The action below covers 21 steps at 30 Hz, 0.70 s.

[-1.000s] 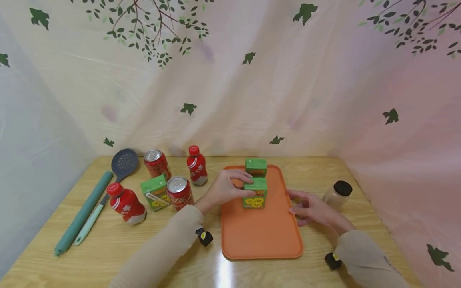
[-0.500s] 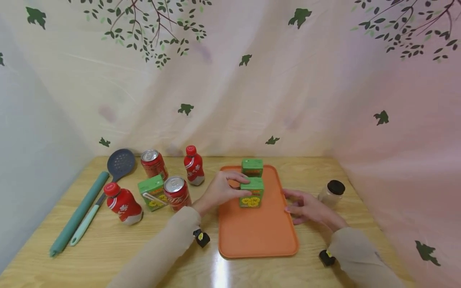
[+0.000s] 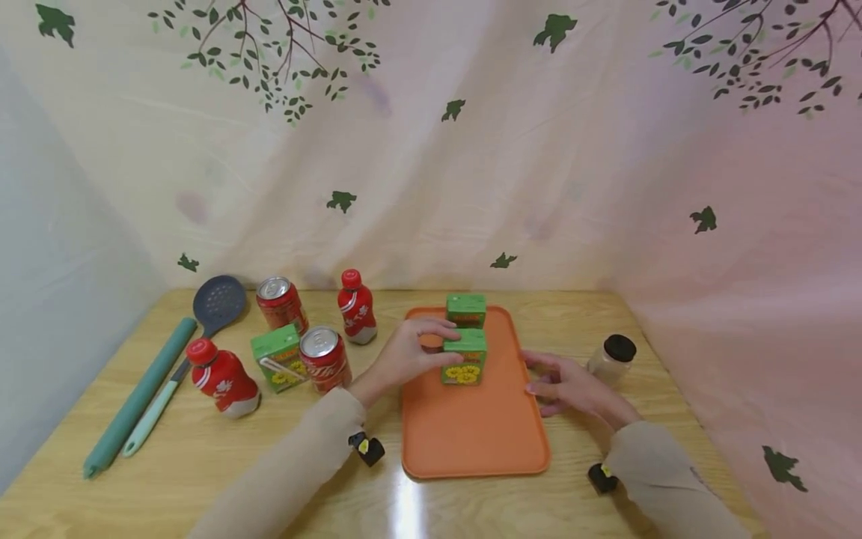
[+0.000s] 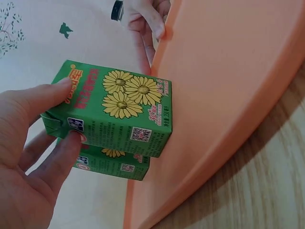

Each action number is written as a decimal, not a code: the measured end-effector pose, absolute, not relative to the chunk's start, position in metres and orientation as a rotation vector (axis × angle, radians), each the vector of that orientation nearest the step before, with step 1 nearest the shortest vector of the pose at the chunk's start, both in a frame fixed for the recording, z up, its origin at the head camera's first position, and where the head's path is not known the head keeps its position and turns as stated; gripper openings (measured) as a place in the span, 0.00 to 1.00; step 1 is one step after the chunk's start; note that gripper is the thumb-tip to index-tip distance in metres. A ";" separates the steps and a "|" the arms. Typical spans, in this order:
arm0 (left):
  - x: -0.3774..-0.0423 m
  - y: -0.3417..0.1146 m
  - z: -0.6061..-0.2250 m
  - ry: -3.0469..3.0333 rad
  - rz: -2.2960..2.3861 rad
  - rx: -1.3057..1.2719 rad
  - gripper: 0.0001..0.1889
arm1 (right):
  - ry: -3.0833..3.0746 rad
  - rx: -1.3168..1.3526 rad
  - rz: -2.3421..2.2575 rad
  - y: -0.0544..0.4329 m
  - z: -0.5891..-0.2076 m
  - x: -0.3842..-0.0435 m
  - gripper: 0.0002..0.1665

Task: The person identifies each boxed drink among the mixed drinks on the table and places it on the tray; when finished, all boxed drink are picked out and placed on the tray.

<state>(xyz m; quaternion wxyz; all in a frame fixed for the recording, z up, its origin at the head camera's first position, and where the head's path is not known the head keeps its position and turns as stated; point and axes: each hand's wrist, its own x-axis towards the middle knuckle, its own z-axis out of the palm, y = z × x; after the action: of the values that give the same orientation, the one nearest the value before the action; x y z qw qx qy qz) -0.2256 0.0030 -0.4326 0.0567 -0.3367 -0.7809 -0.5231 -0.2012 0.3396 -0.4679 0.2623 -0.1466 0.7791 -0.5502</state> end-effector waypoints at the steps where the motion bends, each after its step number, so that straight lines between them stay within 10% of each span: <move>1: -0.223 0.002 -0.431 -2.379 -1.588 -1.016 0.16 | 2.105 -0.391 -1.489 0.339 -0.469 -0.201 0.46; 21: -0.164 -0.090 -0.335 -2.150 -1.029 -1.196 0.18 | 2.126 -0.383 -1.475 0.338 -0.471 -0.203 0.46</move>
<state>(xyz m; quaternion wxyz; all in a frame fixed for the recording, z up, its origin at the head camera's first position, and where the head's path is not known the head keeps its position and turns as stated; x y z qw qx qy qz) -0.1641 -0.0902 -0.3350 0.2355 -0.4358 -0.7836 -0.3749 -0.2031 0.3376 -0.4706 0.2598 -0.1414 0.7849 -0.5445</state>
